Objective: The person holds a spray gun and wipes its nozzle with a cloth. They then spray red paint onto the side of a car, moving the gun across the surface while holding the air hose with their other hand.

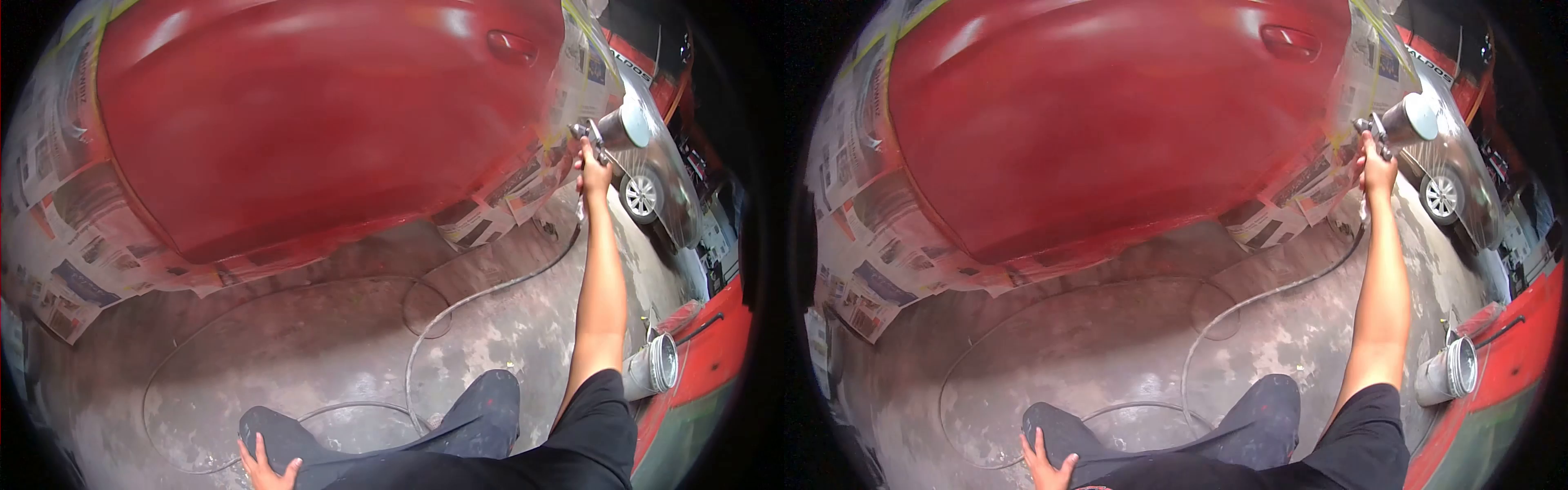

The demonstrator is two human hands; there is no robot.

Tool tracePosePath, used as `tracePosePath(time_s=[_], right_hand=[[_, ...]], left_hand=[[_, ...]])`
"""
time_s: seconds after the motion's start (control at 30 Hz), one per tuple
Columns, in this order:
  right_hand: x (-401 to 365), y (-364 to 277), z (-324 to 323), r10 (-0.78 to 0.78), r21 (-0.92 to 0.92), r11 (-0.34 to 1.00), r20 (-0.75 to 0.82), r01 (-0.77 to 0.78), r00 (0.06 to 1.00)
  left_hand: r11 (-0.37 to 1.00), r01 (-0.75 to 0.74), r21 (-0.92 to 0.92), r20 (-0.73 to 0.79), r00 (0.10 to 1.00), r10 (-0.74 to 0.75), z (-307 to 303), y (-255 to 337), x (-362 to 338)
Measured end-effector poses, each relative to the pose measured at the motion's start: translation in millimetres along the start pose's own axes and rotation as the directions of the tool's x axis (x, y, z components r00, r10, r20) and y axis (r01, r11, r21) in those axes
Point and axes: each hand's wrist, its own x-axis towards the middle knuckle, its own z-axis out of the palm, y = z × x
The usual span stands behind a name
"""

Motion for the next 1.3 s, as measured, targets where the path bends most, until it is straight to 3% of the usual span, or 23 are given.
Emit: tracePosePath(time_s=[0.07,0.2,0.3,0.33,0.5,0.63,0.7,0.77,0.93,1.03,1.23,1.27,1.3], right_hand=[[-45.6,-22.8,5.3,-0.015,0.062,0.998,0.107,0.008,0.994],[-145.7,-67.7,22.4,0.007,0.134,0.99,0.303,-0.05,0.953],[-215.0,-95.9,41.6,-0.054,0.194,0.98,0.447,-0.038,0.893],[-239.6,-110.2,49.1,-0.048,0.215,0.974,0.481,-0.065,0.875],[-339.6,-152.9,103.8,-0.011,0.219,0.962,0.628,-0.163,0.778],[-402.6,-191.9,152.6,-0.053,0.147,0.985,0.773,-0.096,0.632],[-431.9,-208.7,180.4,-0.193,0.302,0.947,0.808,-0.11,0.557],[-454.3,-229.1,204.6,-0.201,0.308,0.936,0.862,-0.168,0.464],[-473.1,-272.9,248.1,-0.328,0.392,0.911,0.879,-0.13,0.347],[-447.2,-272.0,248.3,-0.375,0.411,0.912,0.836,-0.003,0.401],[-345.2,-213.3,173.6,-0.202,0.265,0.963,0.821,-0.043,0.534],[-327.0,-190.9,167.6,-0.316,0.388,0.922,0.756,-0.004,0.573],[-307.0,-179.0,152.3,-0.286,0.36,0.933,0.746,-0.002,0.601]], left_hand=[[0.996,-0.029,0.085,-0.035,0.999,0.032,-9.6,5.2,-18.8],[0.983,0.056,-0.176,-0.004,0.998,-0.058,2.8,-23.1,-30.9],[0.974,0.018,-0.226,-0.077,0.996,-0.036,1.6,-31.8,-23.5],[0.931,0.142,-0.335,0.012,0.989,-0.146,9.0,-41.8,-22.0],[0.943,0.11,-0.313,-0.002,0.993,-0.116,14.5,-70.0,-28.3],[0.938,0.09,-0.336,-0.031,0.994,-0.106,9.2,-75.4,-30.4],[0.933,0.094,-0.347,-0.052,0.992,-0.119,8.8,-74.8,-31.7],[0.928,0.108,-0.356,-0.063,0.988,-0.139,7.7,-72.5,-33.7],[0.928,0.099,-0.358,-0.103,0.984,-0.145,11.9,-69.5,-38.0],[0.931,0.092,-0.354,-0.135,0.98,-0.148,16.9,-67.3,-40.5],[0.948,0.096,-0.304,-0.189,0.969,-0.159,25.9,-57.4,-41.2],[0.949,0.102,-0.299,-0.192,0.967,-0.165,25.3,-50.6,-39.4],[0.953,0.106,-0.284,-0.185,0.969,-0.163,19.7,-41.2,-38.7]])
